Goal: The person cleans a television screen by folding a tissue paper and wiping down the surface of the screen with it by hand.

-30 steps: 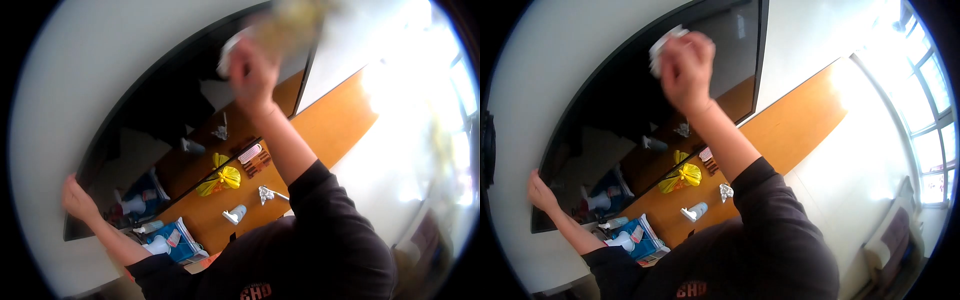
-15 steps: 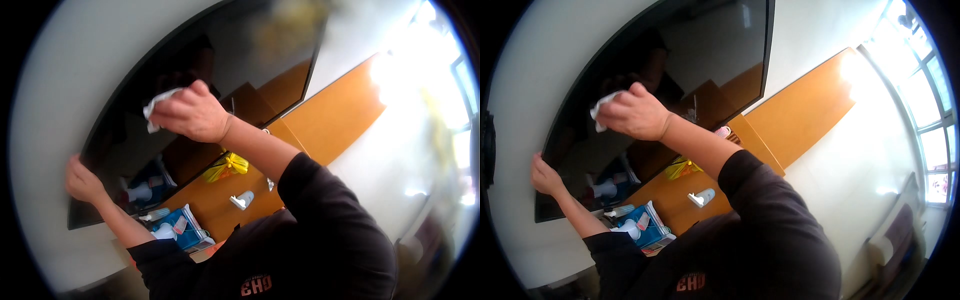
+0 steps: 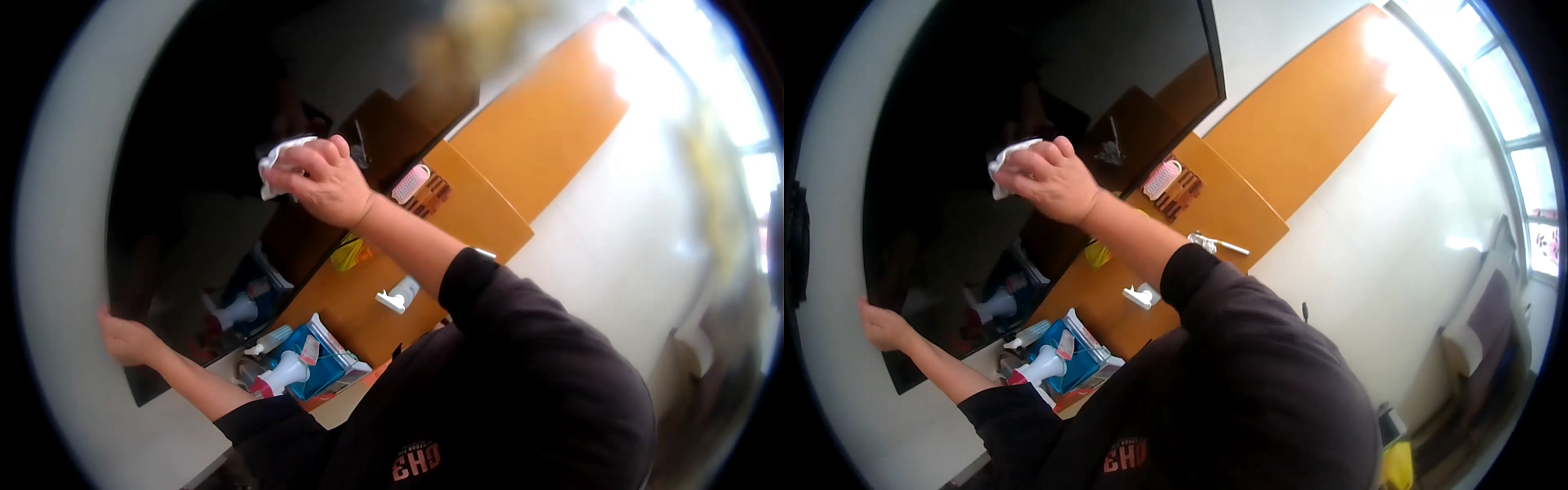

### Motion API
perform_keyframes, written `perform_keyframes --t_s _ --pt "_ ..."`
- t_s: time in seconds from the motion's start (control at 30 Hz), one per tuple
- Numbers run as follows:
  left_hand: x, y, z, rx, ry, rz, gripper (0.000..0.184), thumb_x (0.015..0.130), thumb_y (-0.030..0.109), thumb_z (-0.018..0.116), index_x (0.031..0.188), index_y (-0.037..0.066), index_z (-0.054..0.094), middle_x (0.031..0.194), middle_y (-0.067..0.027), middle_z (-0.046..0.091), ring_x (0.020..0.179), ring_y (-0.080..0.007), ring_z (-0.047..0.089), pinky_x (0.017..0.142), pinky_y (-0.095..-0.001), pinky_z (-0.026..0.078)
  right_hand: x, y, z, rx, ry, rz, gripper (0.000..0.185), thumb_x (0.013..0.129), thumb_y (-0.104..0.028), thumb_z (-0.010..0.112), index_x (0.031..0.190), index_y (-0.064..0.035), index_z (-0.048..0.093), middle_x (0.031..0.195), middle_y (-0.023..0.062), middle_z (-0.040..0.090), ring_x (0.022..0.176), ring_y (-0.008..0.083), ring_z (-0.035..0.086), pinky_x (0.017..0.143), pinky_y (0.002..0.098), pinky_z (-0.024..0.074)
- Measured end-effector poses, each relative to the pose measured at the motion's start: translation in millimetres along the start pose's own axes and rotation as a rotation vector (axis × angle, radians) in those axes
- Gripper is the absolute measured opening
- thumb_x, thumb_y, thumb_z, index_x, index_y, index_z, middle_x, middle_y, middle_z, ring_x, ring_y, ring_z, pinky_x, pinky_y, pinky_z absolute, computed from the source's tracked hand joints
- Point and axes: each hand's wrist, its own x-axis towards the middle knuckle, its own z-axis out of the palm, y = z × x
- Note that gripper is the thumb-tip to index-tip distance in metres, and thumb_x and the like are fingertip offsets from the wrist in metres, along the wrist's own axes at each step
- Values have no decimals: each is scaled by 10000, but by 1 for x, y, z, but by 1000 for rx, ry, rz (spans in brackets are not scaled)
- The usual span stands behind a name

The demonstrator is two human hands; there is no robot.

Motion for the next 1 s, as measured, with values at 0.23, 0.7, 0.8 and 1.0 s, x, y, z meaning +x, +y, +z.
perform_keyframes --t_s 0.23,0.7,0.8,1.0 --pt "-3 28 -6 4 67 -132 415 905 311 403 949 50 723 1001 -138 695 940 -307 638 835 -381 473 -51 106 -1 -61 478 639 244 825 16 539 1056 -26 472 1057 201 481 990 386 461 863 431 402" --pt "0 19 -1 20 236 -60 341 860 236 481 795 10 729 857 -155 705 803 -315 646 754 -388 492 -127 168 26 -219 473 1002 190 827 39 467 1014 6 476 1009 205 468 945 380 449 824 432 380" --pt "2 11 1 -32 266 30 337 861 225 487 799 -12 717 842 -178 696 783 -315 642 749 -397 493 -83 108 15 -103 549 817 238 819 34 485 1052 -12 471 1052 204 467 1011 385 440 881 435 369" --pt "19 -21 2 455 263 214 321 878 150 447 815 -76 667 830 -246 665 747 -354 641 706 -434 517 -59 156 -22 -153 554 550 77 875 9 492 949 4 516 984 189 527 936 357 510 825 407 434"
